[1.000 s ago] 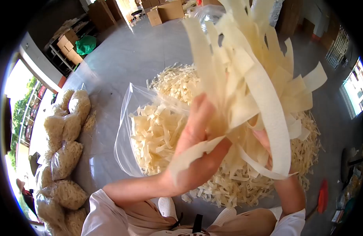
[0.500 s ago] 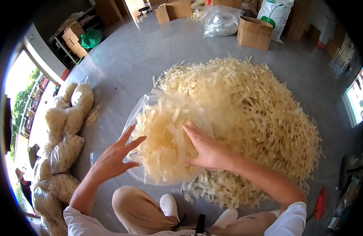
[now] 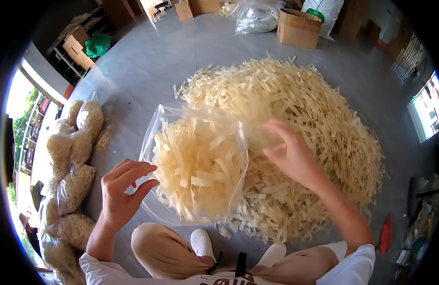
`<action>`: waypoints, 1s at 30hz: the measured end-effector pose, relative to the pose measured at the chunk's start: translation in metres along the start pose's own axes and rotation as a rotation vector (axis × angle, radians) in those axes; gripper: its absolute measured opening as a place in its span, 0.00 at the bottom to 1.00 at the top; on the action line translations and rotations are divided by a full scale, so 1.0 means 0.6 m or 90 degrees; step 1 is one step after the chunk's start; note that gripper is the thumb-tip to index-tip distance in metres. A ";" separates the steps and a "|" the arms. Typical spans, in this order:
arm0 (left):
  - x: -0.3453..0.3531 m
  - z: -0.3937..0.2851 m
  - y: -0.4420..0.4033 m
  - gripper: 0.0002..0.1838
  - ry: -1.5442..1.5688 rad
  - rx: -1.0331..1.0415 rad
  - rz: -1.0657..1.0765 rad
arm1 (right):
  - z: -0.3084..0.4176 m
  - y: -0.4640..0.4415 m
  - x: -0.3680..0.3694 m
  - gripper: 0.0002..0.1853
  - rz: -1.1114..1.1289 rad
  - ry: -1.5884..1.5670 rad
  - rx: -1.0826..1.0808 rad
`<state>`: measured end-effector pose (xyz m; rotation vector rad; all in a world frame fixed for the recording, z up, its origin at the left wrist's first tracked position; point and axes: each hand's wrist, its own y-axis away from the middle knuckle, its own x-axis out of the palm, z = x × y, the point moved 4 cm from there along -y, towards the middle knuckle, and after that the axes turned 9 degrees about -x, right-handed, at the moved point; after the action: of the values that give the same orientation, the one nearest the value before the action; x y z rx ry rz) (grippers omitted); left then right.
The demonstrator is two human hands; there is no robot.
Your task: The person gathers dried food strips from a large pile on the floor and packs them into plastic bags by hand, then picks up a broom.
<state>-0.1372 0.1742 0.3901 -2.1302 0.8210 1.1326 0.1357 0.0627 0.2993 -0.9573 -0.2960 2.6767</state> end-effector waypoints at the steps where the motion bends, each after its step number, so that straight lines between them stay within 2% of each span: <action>1: -0.003 -0.027 0.004 0.12 0.028 0.062 0.004 | -0.023 0.012 -0.002 0.22 -0.004 -0.001 0.010; 2: 0.002 -0.051 0.008 0.11 0.060 0.126 0.009 | -0.050 0.026 -0.005 0.24 0.005 -0.002 0.044; 4: 0.044 -0.094 0.032 0.10 0.174 0.234 0.154 | -0.122 0.059 -0.010 0.26 0.011 0.003 0.099; 6: 0.113 -0.138 0.068 0.18 0.335 0.249 0.420 | -0.200 0.111 -0.019 0.30 0.013 0.097 0.135; 8: 0.194 -0.174 0.097 0.31 0.508 0.145 0.595 | -0.235 0.151 -0.033 0.34 0.047 0.138 0.228; 9: 0.244 -0.181 0.124 0.41 0.571 0.019 0.715 | -0.261 0.177 -0.041 0.34 0.039 0.145 0.263; 11: 0.348 -0.167 0.173 0.46 0.607 -0.352 0.813 | -0.309 0.242 -0.052 0.39 0.006 0.127 0.355; 13: 0.479 -0.130 0.217 0.51 0.405 -0.600 0.771 | -0.318 0.300 -0.065 0.42 -0.027 0.130 0.409; 17: 0.649 -0.092 0.212 0.58 0.340 -0.689 0.433 | -0.381 0.457 -0.060 0.49 -0.108 0.145 0.477; 18: 0.683 -0.080 0.223 0.58 0.337 -0.686 0.441 | -0.396 0.500 -0.058 0.50 -0.126 0.151 0.489; 20: 0.719 -0.048 0.281 0.60 0.267 -0.962 0.390 | -0.417 0.574 -0.065 0.54 -0.122 0.158 0.610; 21: 0.733 -0.042 0.305 0.60 0.265 -0.961 0.397 | -0.437 0.603 -0.068 0.54 -0.123 0.160 0.617; 23: 0.730 -0.022 0.360 0.63 0.103 -1.043 0.369 | -0.469 0.660 -0.077 0.56 -0.132 0.286 0.704; 24: 0.727 -0.021 0.364 0.63 0.100 -1.039 0.372 | -0.475 0.671 -0.085 0.56 -0.135 0.285 0.709; 26: 0.715 -0.014 0.381 0.62 0.077 -1.156 0.287 | -0.486 0.701 -0.099 0.54 -0.371 0.078 0.734; 27: 0.715 -0.010 0.372 0.62 0.073 -1.151 0.290 | -0.483 0.700 -0.099 0.54 -0.376 0.078 0.738; 29: 0.730 -0.013 0.356 0.69 0.263 -1.175 0.291 | -0.498 0.696 -0.094 0.50 -0.360 0.043 0.745; 30: 0.735 -0.017 0.346 0.69 0.261 -1.175 0.292 | -0.510 0.691 -0.083 0.48 -0.345 0.005 0.739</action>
<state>-0.0881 -0.0736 -0.0268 -3.8301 0.2599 2.2022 0.2892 -0.3136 -0.0216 -0.3983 0.8046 1.8202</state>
